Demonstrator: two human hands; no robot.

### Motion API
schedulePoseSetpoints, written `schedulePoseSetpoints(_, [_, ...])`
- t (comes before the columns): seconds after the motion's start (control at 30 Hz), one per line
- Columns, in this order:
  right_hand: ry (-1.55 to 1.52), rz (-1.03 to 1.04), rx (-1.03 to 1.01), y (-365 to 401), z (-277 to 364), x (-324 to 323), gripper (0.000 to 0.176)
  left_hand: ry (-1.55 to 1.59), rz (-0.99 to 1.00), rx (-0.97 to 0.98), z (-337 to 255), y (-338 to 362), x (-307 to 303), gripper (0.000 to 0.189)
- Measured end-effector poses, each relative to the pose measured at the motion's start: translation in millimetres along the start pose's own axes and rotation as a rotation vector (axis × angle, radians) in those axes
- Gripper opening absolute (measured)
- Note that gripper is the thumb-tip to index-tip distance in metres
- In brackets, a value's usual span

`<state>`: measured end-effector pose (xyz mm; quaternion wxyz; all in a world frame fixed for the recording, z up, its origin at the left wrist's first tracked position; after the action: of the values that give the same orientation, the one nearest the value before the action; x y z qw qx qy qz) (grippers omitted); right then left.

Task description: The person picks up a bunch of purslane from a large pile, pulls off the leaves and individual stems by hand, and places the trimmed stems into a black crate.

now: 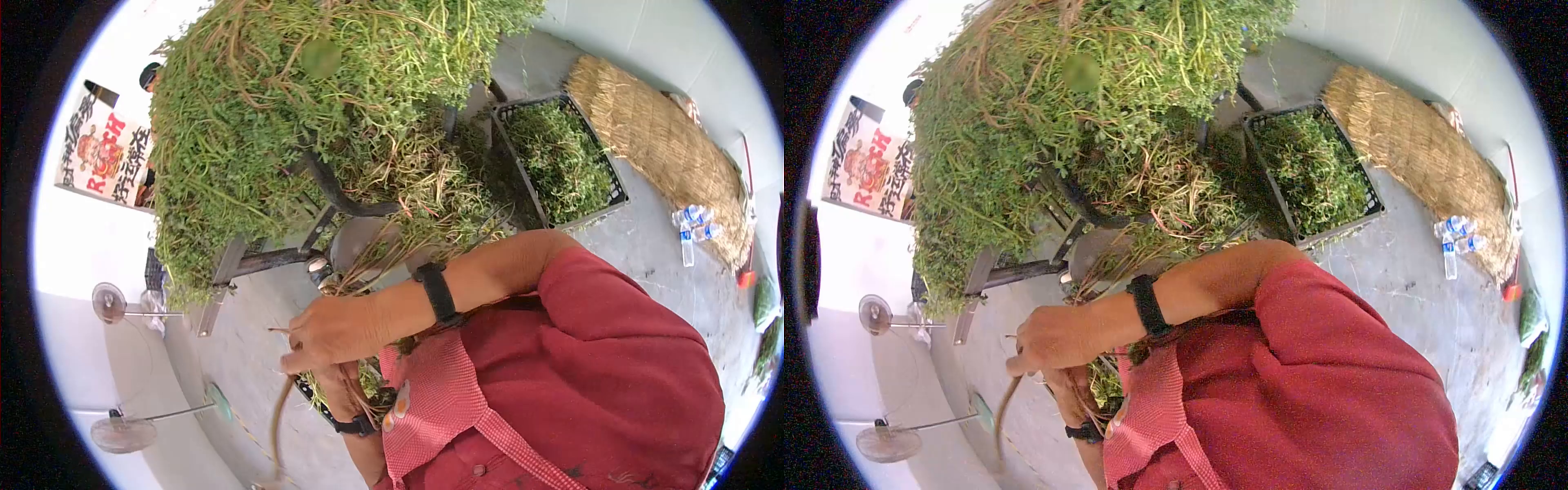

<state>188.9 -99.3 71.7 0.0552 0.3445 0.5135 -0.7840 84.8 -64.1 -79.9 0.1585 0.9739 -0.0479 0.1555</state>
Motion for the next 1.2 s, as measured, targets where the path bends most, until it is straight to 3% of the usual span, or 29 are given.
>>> schedulePoseSetpoints(0.17, [-0.136, -0.021, 0.081, 5.4, 5.9, -27.0, 0.015, 0.071, 0.111, 0.055, -5.5, -28.1, -7.7, 0.025])
schedulePoseSetpoints(0.23, [-0.21, -0.134, 0.155, 10.2, -0.8, -62.0, 0.014, 0.164, 0.347, 0.112, -15.9, -63.0, -24.3, 0.025])
schedulePoseSetpoints(0.3, [-0.134, -0.202, 0.41, 39.6, -55.2, -95.1, 0.02, 0.28, 0.77, 0.088, -36.9, -69.2, -15.9, 0.024])
schedulePoseSetpoints(0.33, [-0.069, -0.204, 0.506, 65.2, -91.2, -102.3, 0.024, 0.284, 0.766, 0.091, -48.7, -59.2, -10.0, 0.024])
schedulePoseSetpoints(0.37, [0.049, -0.27, 0.554, 92.6, -114.8, -119.3, 0.023, 0.205, 0.309, 0.218, -74.7, -59.7, -32.2, 0.022])
schedulePoseSetpoints(0.4, [0.197, -0.041, 0.838, 163.8, -158.6, -126.6, 0.026, 0.136, -0.163, 0.324, -86.7, -47.4, -69.8, 0.02])
schedulePoseSetpoints(0.43, [0.234, 0.041, 0.943, 210.1, -174.3, -124.5, 0.025, 0.274, -0.12, 0.347, -91.0, -52.4, -82.3, 0.023])
schedulePoseSetpoints(0.5, [0.304, 0.364, 1.153, 302.0, -187.9, -111.5, 0.024, 0.218, -0.059, 0.397, -104.8, -44.6, -82.1, 0.026])
schedulePoseSetpoints(0.57, [-0.245, 0.323, 1.711, 394.6, -177.7, -87.5, 0.016, 0.235, -0.07, 0.416, -106.3, -39.0, -78.3, 0.027])
schedulePoseSetpoints(0.63, [-0.306, 0.342, 1.78, 433.3, -170.9, -72.7, 0.015, 0.245, -0.077, 0.438, -110.0, -33.3, -66.1, 0.029])
schedulePoseSetpoints(0.7, [-0.334, 0.263, 1.799, 439.1, -178.2, -65.2, 0.017, 0.242, -0.141, 0.438, -108.8, -26.7, -54.6, 0.033])
schedulePoseSetpoints(0.77, [-0.245, 0.275, 1.621, 405.2, -195.5, -70.8, 0.022, 0.227, -0.093, 0.449, -109.4, -31.2, -55.3, 0.033])
schedulePoseSetpoints(0.8, [-0.259, 0.286, 1.614, 384.4, -201.0, -80.8, 0.012, 0.209, -0.045, 0.467, -111.5, -29.7, -55.4, 0.034])
schedulePoseSetpoints(0.83, [-0.449, -0.128, 1.289, 427.7, -260.6, -74.2, 0.014, 0.191, -0.048, 0.447, -112.1, -27.6, -53.3, 0.034])
schedulePoseSetpoints(0.87, [-0.375, -0.035, 1.132, 368.7, -250.6, -93.5, 0.02, 0.161, -0.068, 0.433, -115.7, -24.2, -50.8, 0.035])
schedulePoseSetpoints(0.9, [0.112, 0.216, 0.736, 318.2, -251.3, -110.5, 0.029, 0.105, -0.141, 0.452, -118.1, -21.8, -50.5, 0.034])
schedulePoseSetpoints(0.93, [-0.069, 0.088, 1.252, 295.6, -254.6, -127.5, 0.036, 0.092, -0.127, 0.531, -123.4, -13.8, -41.0, 0.034])
schedulePoseSetpoints(1.07, [-0.011, -0.03, 1.125, 189.3, -211.9, -139.9, 0.036, 0.157, -0.08, 0.578, -124.4, -11.9, -44.8, 0.033])
schedulePoseSetpoints(1.13, [-0.153, 0.168, 0.898, 135.0, -174.3, -107.2, 0.032, 0.183, -0.094, 0.604, -125.0, -12.8, -47.0, 0.033])
schedulePoseSetpoints(1.2, [-0.343, 0.205, 0.795, 92.1, -134.5, -77.2, 0.027, 0.207, -0.106, 0.611, -128.1, -16.3, -45.4, 0.033])
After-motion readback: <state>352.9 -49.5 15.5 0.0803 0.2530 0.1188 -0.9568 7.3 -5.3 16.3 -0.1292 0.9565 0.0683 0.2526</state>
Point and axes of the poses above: each hand's wrist, its own y-axis away from the middle knuckle, its own x-axis out of the palm, z = x × y, the point moved 9 cm from there along -y, towards the middle knuckle, and after that the axes turned 4 degrees about y, right-handed, at the moved point
